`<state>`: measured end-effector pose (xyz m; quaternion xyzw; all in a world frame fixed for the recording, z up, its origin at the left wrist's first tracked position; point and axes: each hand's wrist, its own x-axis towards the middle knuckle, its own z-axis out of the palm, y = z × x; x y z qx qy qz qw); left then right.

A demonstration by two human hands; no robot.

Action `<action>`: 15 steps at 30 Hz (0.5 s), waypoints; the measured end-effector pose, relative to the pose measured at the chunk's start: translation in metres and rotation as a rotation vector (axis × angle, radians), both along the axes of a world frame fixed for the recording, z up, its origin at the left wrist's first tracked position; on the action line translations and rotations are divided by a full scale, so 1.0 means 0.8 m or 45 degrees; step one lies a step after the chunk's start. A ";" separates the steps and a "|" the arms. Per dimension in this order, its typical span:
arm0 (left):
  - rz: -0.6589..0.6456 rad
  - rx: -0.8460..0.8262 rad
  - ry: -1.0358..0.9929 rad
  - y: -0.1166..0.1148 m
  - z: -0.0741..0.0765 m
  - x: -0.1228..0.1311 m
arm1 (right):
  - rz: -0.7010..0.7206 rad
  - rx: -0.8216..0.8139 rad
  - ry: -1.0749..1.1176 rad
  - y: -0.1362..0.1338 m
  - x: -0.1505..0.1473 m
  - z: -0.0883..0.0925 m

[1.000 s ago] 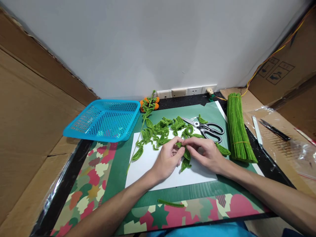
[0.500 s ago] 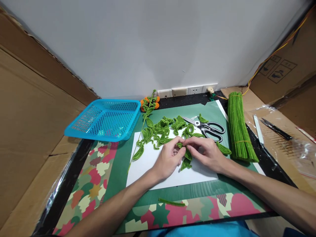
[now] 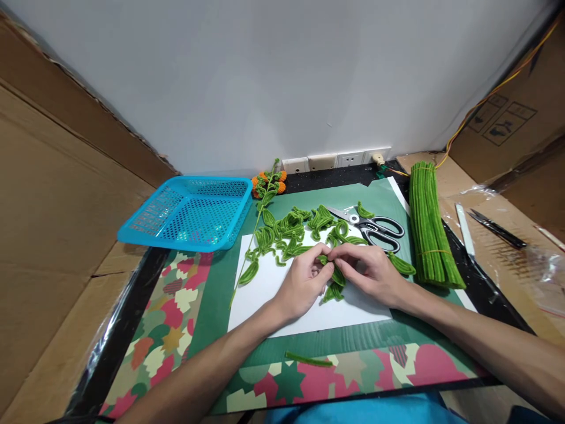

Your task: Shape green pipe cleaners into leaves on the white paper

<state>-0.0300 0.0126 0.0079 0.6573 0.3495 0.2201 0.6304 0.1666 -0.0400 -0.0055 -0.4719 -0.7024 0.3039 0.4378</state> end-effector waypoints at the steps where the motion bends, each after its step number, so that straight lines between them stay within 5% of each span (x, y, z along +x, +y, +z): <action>1: 0.000 -0.001 -0.001 0.000 0.000 0.000 | 0.000 -0.001 0.000 0.000 0.000 0.000; 15: -0.028 0.012 0.006 0.000 -0.001 0.000 | 0.012 -0.026 -0.016 0.000 0.002 -0.001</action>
